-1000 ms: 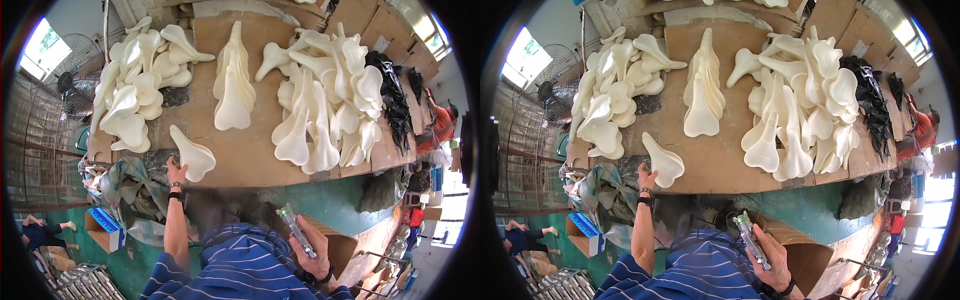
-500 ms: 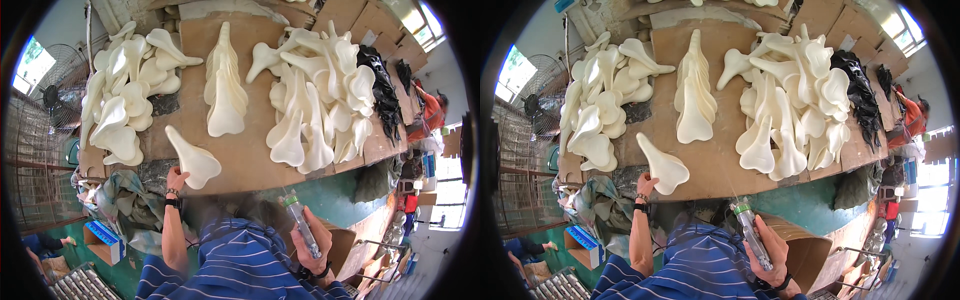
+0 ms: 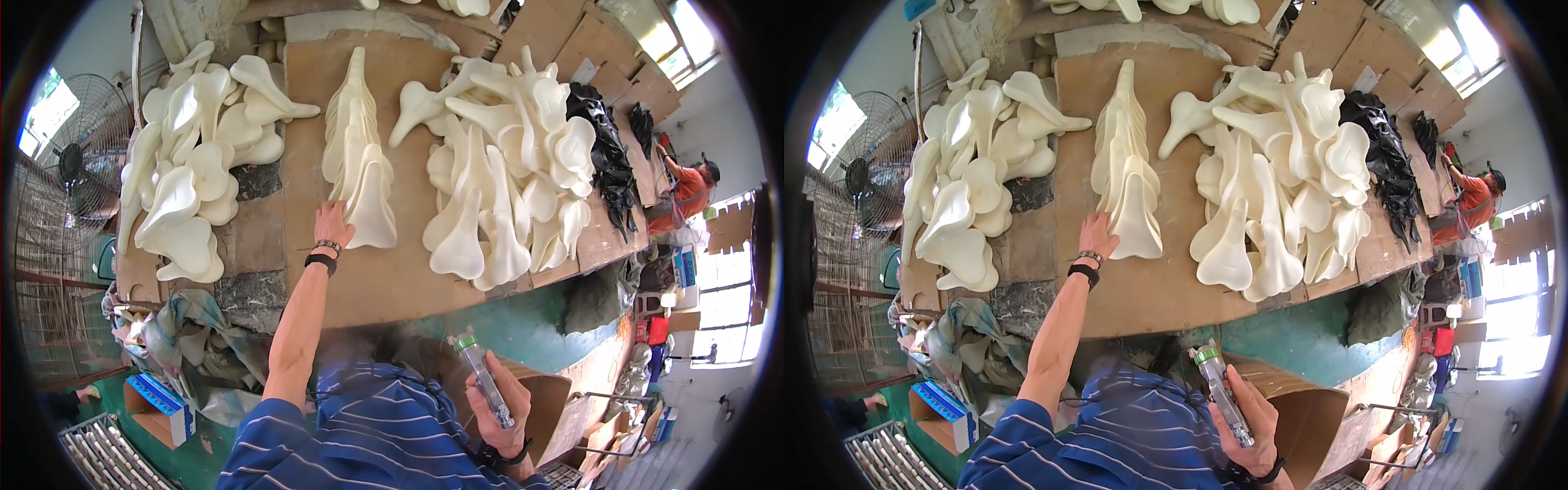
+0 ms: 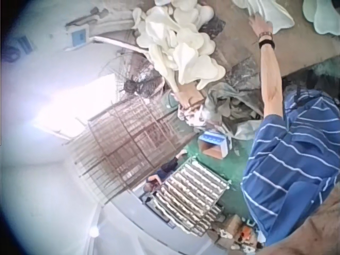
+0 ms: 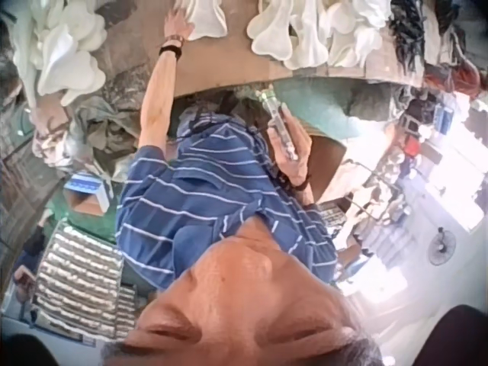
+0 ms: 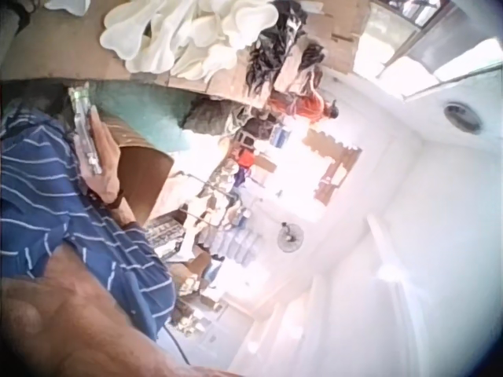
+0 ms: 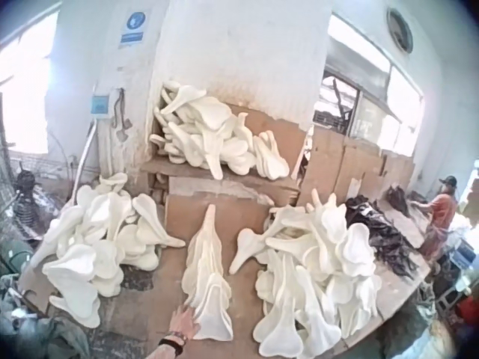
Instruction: The person retrieves white bicycle seats from a large woven sack and places them onto a wooden table. They repeatedly pick up individual seats, inspect them, and arrange them into neat rows on the table surface. The person also handles a cardboard box and continues to sort the seats throughout the clip.
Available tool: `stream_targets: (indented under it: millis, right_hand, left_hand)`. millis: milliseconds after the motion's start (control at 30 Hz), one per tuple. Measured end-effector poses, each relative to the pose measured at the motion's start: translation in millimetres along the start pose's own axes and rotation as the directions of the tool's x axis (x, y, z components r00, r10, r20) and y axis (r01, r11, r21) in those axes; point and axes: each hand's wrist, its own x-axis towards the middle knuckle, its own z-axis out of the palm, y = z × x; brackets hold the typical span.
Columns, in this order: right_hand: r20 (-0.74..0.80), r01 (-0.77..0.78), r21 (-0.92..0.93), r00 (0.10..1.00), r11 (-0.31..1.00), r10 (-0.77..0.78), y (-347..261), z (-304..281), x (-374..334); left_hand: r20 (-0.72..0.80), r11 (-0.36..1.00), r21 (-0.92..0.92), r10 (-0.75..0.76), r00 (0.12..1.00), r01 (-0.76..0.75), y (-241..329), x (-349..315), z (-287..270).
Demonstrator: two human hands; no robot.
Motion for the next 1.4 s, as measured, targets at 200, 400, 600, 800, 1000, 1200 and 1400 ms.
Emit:
stream_targets:
  millis: [200, 400, 600, 800, 1000, 1200, 1400]
  right_hand:
    - [0.059, -0.02, 0.01, 0.998, 1.0, 0.019, 5, -3, 0]
    - [0.154, -0.029, -0.043, 0.987, 0.999, 0.035, 9, 1, 10]
    - [0.025, 0.024, -0.024, 0.999, 0.999, -0.023, -2, -1, 33]
    - [-0.064, 0.097, -0.042, 0.993, 0.994, -0.099, -8, -1, 39]
    - [-0.073, 0.005, 0.006, 0.997, 1.0, -0.005, -7, -5, 26]
    - [-0.058, -0.041, 0.028, 0.997, 0.999, 0.043, -3, 2, 20]
    - [0.034, -0.063, -0.021, 0.997, 0.998, 0.063, 2, -1, 26]
  left_hand:
    - [0.162, 0.985, -0.076, -0.141, 0.977, 0.155, 22, -47, -74]
    - [0.15, 0.883, -0.057, -0.453, 0.879, 0.465, -97, -124, -109]
    - [0.176, 0.745, -0.295, -0.573, 0.801, 0.598, -95, -136, -111]
    - [0.175, 0.71, -0.591, -0.352, 0.919, 0.384, -77, -97, -92]
    - [0.315, 0.834, -0.486, -0.112, 0.942, 0.262, -4, -12, -83]
    - [0.227, 0.997, -0.068, 0.059, 0.972, -0.045, -16, 40, -14]
    - [0.297, 0.983, -0.111, -0.109, 0.948, 0.148, 14, 2, -68]
